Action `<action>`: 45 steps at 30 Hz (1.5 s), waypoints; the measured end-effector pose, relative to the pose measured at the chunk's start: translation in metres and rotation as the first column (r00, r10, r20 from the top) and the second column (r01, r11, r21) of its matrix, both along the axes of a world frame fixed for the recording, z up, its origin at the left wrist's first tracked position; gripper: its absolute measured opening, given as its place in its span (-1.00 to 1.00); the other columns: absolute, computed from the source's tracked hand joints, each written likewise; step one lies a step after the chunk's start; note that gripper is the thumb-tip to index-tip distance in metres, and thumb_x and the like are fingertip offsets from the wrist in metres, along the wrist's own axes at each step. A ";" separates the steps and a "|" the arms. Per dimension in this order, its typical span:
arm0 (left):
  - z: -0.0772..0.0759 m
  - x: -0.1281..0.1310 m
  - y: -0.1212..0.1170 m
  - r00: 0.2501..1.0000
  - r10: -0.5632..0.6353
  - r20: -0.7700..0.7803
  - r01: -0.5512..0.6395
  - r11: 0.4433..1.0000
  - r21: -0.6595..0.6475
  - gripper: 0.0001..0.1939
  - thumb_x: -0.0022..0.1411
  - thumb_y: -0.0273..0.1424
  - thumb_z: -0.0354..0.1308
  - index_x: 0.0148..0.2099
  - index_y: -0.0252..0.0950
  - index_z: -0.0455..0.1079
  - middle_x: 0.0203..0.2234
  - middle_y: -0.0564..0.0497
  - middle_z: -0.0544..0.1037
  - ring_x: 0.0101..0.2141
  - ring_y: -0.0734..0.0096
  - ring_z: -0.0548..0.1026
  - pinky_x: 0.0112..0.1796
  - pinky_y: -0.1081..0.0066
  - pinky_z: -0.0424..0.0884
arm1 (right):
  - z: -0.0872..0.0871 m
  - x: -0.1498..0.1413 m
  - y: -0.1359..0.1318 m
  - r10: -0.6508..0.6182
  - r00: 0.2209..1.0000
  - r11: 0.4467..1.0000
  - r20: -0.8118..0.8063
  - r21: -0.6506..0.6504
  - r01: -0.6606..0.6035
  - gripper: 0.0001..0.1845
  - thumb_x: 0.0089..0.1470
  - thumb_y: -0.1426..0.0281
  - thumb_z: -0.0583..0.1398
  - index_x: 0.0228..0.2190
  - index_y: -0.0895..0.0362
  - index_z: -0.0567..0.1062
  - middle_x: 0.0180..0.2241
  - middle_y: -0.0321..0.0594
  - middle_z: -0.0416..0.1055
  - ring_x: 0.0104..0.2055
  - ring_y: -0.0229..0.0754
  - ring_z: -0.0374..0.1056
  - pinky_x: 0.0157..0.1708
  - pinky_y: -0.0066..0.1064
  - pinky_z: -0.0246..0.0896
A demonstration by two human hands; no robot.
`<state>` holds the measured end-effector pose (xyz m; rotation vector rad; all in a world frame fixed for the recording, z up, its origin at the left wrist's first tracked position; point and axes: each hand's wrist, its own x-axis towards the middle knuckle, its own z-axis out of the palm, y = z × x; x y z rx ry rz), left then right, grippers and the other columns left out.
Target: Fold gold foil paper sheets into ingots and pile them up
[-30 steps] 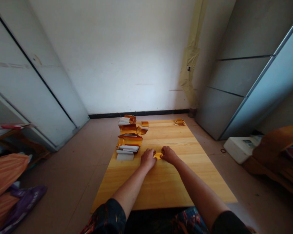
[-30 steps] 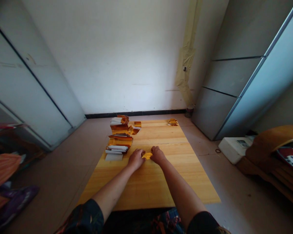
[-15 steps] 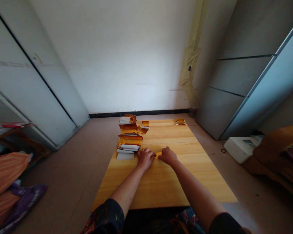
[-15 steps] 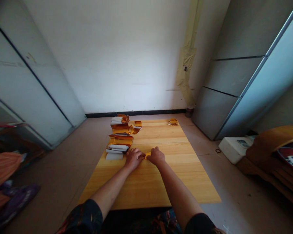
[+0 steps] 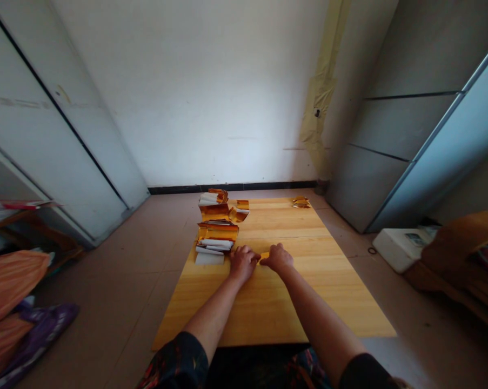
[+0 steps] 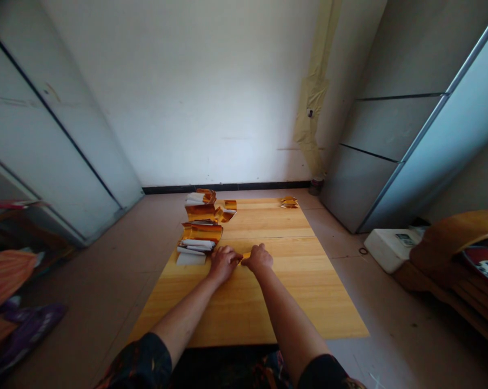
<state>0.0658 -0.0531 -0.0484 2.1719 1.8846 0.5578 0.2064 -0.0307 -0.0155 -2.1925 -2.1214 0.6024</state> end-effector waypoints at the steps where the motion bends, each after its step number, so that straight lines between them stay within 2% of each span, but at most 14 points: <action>1: -0.001 0.000 0.000 1.000 0.000 0.001 0.000 1.000 0.002 -0.81 0.16 -0.39 0.13 -0.22 -0.03 0.52 -0.25 0.03 0.49 -0.12 0.28 0.32 -0.13 0.25 0.17 | -0.001 0.002 0.002 0.005 1.000 1.000 -0.003 -0.007 -0.005 -0.35 -0.19 0.10 0.29 -0.09 0.21 0.41 -0.04 0.07 0.29 -0.07 0.01 0.36 -0.17 -0.29 0.25; 4: -0.003 -0.001 0.001 1.000 0.008 0.010 -0.008 1.000 0.002 -0.80 0.14 -0.41 0.13 -0.23 -0.03 0.52 -0.25 0.03 0.49 -0.13 0.28 0.32 -0.14 0.25 0.17 | -0.004 0.008 0.007 0.015 1.000 1.000 -0.005 -0.018 -0.015 -0.39 -0.19 0.19 0.30 -0.09 0.22 0.42 -0.04 0.07 0.31 -0.08 -0.01 0.36 -0.18 -0.34 0.26; 7: -0.004 -0.001 0.001 1.000 0.007 0.015 -0.007 1.000 0.006 -0.82 0.14 -0.40 0.14 -0.25 -0.04 0.52 -0.26 0.04 0.49 -0.13 0.29 0.33 -0.15 0.25 0.17 | -0.006 0.014 0.011 0.021 0.999 1.000 -0.025 -0.010 -0.021 -0.53 -0.20 0.30 0.31 -0.18 0.21 0.47 -0.10 0.04 0.37 -0.12 -0.05 0.38 -0.23 -0.41 0.25; 10: -0.003 0.000 0.001 1.000 0.005 0.002 -0.005 1.000 -0.008 -0.82 0.15 -0.40 0.14 -0.25 -0.04 0.52 -0.25 0.04 0.49 -0.12 0.29 0.32 -0.14 0.26 0.17 | -0.005 0.020 0.012 0.039 0.998 0.999 -0.050 0.008 -0.039 -0.69 -0.20 0.43 0.28 -0.30 0.21 0.51 -0.19 0.01 0.43 -0.17 -0.09 0.40 -0.29 -0.46 0.24; 14: -0.002 0.000 0.001 1.000 0.012 -0.007 -0.012 1.000 -0.011 -0.81 0.15 -0.40 0.12 -0.25 -0.04 0.52 -0.25 0.04 0.49 -0.12 0.30 0.32 -0.14 0.27 0.17 | -0.004 0.028 0.013 0.049 0.996 0.999 -0.081 0.007 -0.048 -0.80 -0.22 0.54 0.24 -0.41 0.18 0.53 -0.35 -0.09 0.49 -0.28 -0.15 0.41 -0.39 -0.51 0.20; 18: -0.003 0.000 0.002 1.000 0.007 0.002 -0.007 1.000 -0.010 -0.81 0.16 -0.40 0.12 -0.25 -0.03 0.52 -0.26 0.04 0.49 -0.14 0.29 0.33 -0.14 0.26 0.17 | -0.009 0.034 0.015 0.050 0.991 0.999 -0.123 0.010 -0.049 -0.79 -0.26 0.60 0.22 -0.47 0.14 0.53 -0.44 -0.20 0.51 -0.37 -0.21 0.41 -0.44 -0.55 0.17; 26: -0.006 -0.002 0.002 1.000 -0.016 0.019 0.016 1.000 -0.005 -0.80 0.17 -0.41 0.11 -0.23 -0.02 0.52 -0.26 0.03 0.48 -0.13 0.28 0.32 -0.12 0.24 0.16 | -0.021 0.044 0.018 0.016 0.989 0.999 -0.150 0.043 -0.009 -0.78 -0.22 0.59 0.16 -0.48 0.14 0.54 -0.46 -0.20 0.50 -0.39 -0.22 0.39 -0.45 -0.54 0.13; 32: -0.007 -0.001 0.002 1.000 -0.020 0.005 0.020 1.000 -0.005 -0.77 0.16 -0.46 0.10 -0.25 -0.01 0.52 -0.25 0.05 0.47 -0.13 0.28 0.32 -0.12 0.22 0.15 | -0.010 0.060 0.017 -0.030 0.990 0.992 -0.140 0.117 0.046 -0.77 -0.17 0.61 0.13 -0.43 0.16 0.52 -0.33 -0.14 0.49 -0.27 -0.20 0.37 -0.39 -0.53 0.13; 34: -0.006 -0.001 0.001 1.000 -0.024 0.013 0.024 1.000 0.003 -0.76 0.16 -0.47 0.10 -0.27 -0.02 0.53 -0.26 0.04 0.46 -0.14 0.29 0.32 -0.12 0.24 0.14 | -0.002 0.055 0.016 -0.013 0.983 0.978 -0.181 0.203 0.050 -0.72 -0.14 0.61 0.10 -0.36 0.15 0.50 -0.26 -0.16 0.48 -0.23 -0.23 0.36 -0.34 -0.55 0.13; 36: -0.006 -0.001 0.000 1.000 -0.013 0.017 0.012 1.000 0.011 -0.77 0.16 -0.47 0.10 -0.28 -0.03 0.53 -0.28 0.04 0.46 -0.15 0.31 0.32 -0.13 0.26 0.14 | 0.005 0.042 0.016 0.073 0.956 0.945 -0.285 0.325 0.025 -0.72 -0.13 0.60 0.09 -0.35 0.15 0.49 -0.29 -0.20 0.48 -0.26 -0.27 0.35 -0.32 -0.56 0.14; 37: -0.005 -0.001 0.000 1.000 -0.004 0.018 0.004 1.000 0.013 -0.77 0.16 -0.47 0.09 -0.28 -0.04 0.53 -0.29 0.05 0.46 -0.15 0.32 0.32 -0.14 0.28 0.14 | 0.006 0.034 0.015 0.142 0.932 0.939 -0.333 0.343 -0.020 -0.71 -0.13 0.61 0.08 -0.36 0.14 0.49 -0.33 -0.23 0.48 -0.29 -0.28 0.34 -0.31 -0.56 0.14; 39: -0.005 0.000 -0.001 1.000 0.008 0.013 -0.009 1.000 0.014 -0.77 0.16 -0.48 0.09 -0.29 -0.04 0.53 -0.30 0.05 0.46 -0.17 0.33 0.33 -0.15 0.30 0.14 | 0.004 0.018 0.015 0.217 0.897 0.955 -0.385 0.274 -0.113 -0.73 -0.15 0.61 0.09 -0.39 0.13 0.50 -0.39 -0.28 0.49 -0.35 -0.30 0.34 -0.37 -0.56 0.13; 41: -0.006 0.000 -0.001 1.000 0.015 0.008 -0.015 1.000 0.019 -0.78 0.16 -0.46 0.09 -0.29 -0.06 0.53 -0.30 0.05 0.46 -0.18 0.33 0.32 -0.16 0.31 0.14 | -0.004 0.006 0.016 0.229 0.902 0.969 -0.366 0.169 -0.178 -0.75 -0.16 0.61 0.11 -0.42 0.14 0.50 -0.42 -0.29 0.49 -0.39 -0.31 0.33 -0.41 -0.57 0.11; 45: -0.008 0.001 -0.003 0.999 0.052 0.006 -0.052 0.997 0.064 -0.86 0.16 -0.43 0.10 -0.31 -0.16 0.49 -0.31 0.02 0.47 -0.18 0.31 0.33 -0.16 0.32 0.13 | -0.021 0.000 0.019 0.221 0.917 0.973 -0.333 0.136 -0.186 -0.81 -0.16 0.59 0.13 -0.47 0.15 0.51 -0.46 -0.27 0.48 -0.38 -0.29 0.32 -0.42 -0.55 0.07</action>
